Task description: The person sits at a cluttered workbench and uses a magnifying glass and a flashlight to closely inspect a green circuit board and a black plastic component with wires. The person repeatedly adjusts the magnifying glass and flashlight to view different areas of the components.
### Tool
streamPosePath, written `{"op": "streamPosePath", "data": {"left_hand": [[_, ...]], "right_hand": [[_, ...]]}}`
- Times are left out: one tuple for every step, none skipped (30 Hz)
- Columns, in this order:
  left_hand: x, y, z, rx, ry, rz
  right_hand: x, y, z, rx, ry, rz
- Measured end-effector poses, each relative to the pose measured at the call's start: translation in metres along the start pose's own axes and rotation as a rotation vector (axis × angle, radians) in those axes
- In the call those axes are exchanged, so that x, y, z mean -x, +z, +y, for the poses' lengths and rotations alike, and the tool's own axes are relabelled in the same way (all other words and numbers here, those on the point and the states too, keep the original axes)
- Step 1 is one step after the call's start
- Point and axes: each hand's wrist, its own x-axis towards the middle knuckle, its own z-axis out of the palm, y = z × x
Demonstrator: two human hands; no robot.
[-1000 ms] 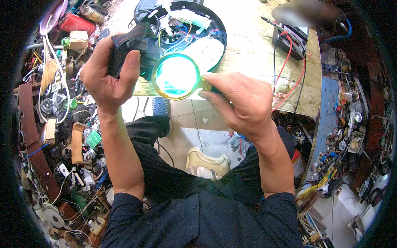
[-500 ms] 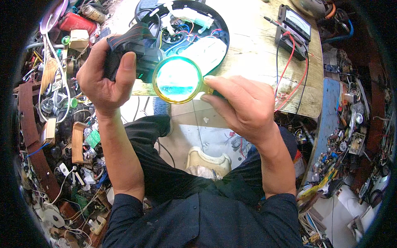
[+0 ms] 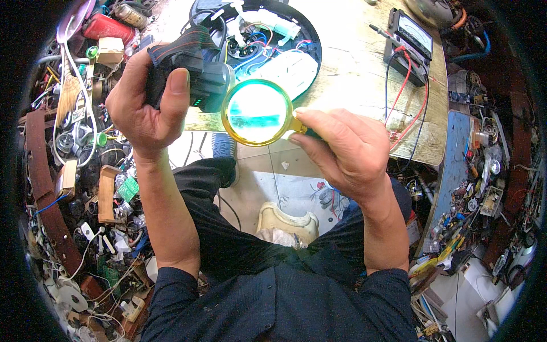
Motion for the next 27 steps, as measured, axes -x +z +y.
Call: {"op": "streamPosePath", "data": {"left_hand": [[-0.0002, 0.0003, -0.0003, 0.002, 0.006, 0.003], [-0.0003, 0.0006, -0.0006, 0.004, 0.012, 0.007], [-0.0007, 0.0006, -0.0009, 0.005, 0.007, 0.004], [-0.0006, 0.0005, -0.0015, 0.006, 0.001, 0.000], [-0.0004, 0.0004, -0.0021, 0.008, -0.005, -0.003], [-0.0006, 0.0002, -0.0021, 0.001, -0.003, -0.006], [-0.0004, -0.0003, -0.0017, -0.006, -0.001, -0.010], [-0.0009, -0.0008, -0.0013, -0.012, 0.000, -0.013], [-0.0017, 0.0000, -0.0009, -0.012, 0.009, -0.010], [-0.0025, 0.0010, -0.0007, -0.011, 0.017, -0.007], [-0.0035, 0.0022, -0.0006, -0.009, 0.026, -0.004], [-0.0030, 0.0025, -0.0004, -0.003, 0.023, 0.001], [-0.0023, 0.0030, -0.0005, 0.003, 0.019, 0.006], [-0.0017, 0.0034, -0.0006, 0.009, 0.016, 0.011], [-0.0015, 0.0038, -0.0010, 0.014, 0.018, 0.011], [-0.0014, 0.0038, -0.0017, 0.019, 0.021, 0.011], [-0.0016, 0.0040, -0.0021, 0.024, 0.023, 0.011], [-0.0014, 0.0051, -0.0028, 0.021, 0.029, 0.010], [-0.0012, 0.0064, -0.0035, 0.018, 0.035, 0.009], [-0.0010, 0.0077, -0.0036, 0.014, 0.041, 0.008], [-0.0014, 0.0079, -0.0031, 0.014, 0.038, 0.005], [-0.0017, 0.0082, -0.0022, 0.014, 0.035, 0.002], [-0.0019, 0.0084, -0.0017, 0.014, 0.032, -0.001], [-0.0019, 0.0082, -0.0019, 0.014, 0.042, 0.003], [-0.0021, 0.0081, -0.0025, 0.015, 0.051, 0.007], [-0.0022, 0.0080, -0.0032, 0.015, 0.061, 0.012], [-0.0025, 0.0085, -0.0037, 0.015, 0.067, 0.012]], "right_hand": [[0.0006, -0.0008, -0.0003, 0.007, 0.006, -0.005], [0.0012, -0.0013, -0.0006, 0.014, 0.013, -0.010], [0.0014, -0.0018, -0.0007, 0.011, 0.015, -0.009], [0.0020, -0.0020, -0.0006, 0.007, 0.016, -0.009], [0.0027, -0.0023, -0.0006, 0.004, 0.018, -0.008], [0.0031, -0.0032, -0.0011, 0.011, 0.015, -0.015], [0.0037, -0.0042, -0.0018, 0.018, 0.012, -0.023], [0.0040, -0.0048, -0.0018, 0.025, 0.009, -0.030], [0.0055, -0.0049, -0.0009, 0.020, 0.010, -0.026], [0.0075, -0.0045, 0.0004, 0.014, 0.011, -0.021], [0.0085, -0.0049, 0.0012, 0.009, 0.013, -0.017], [0.0085, -0.0048, 0.0011, 0.005, 0.014, -0.015], [0.0081, -0.0045, 0.0007, 0.001, 0.016, -0.013], [0.0079, -0.0041, 0.0006, -0.003, 0.018, -0.012], [0.0084, -0.0044, 0.0007, -0.003, 0.021, -0.015], [0.0092, -0.0046, 0.0010, -0.003, 0.024, -0.017], [0.0095, -0.0048, 0.0012, -0.004, 0.027, -0.020], [0.0093, -0.0046, 0.0013, -0.004, 0.020, -0.020], [0.0086, -0.0043, 0.0011, -0.005, 0.012, -0.021], [0.0087, -0.0045, 0.0011, -0.005, 0.004, -0.021], [0.0089, -0.0045, 0.0014, -0.006, 0.004, -0.020], [0.0090, -0.0044, 0.0017, -0.007, 0.003, -0.020], [0.0090, -0.0043, 0.0020, -0.007, 0.002, -0.020], [0.0088, -0.0039, 0.0022, -0.010, -0.002, -0.013], [0.0084, -0.0034, 0.0023, -0.014, -0.005, -0.006], [0.0080, -0.0030, 0.0023, -0.017, -0.008, 0.001], [0.0081, -0.0031, 0.0023, -0.015, -0.009, -0.002]]}}
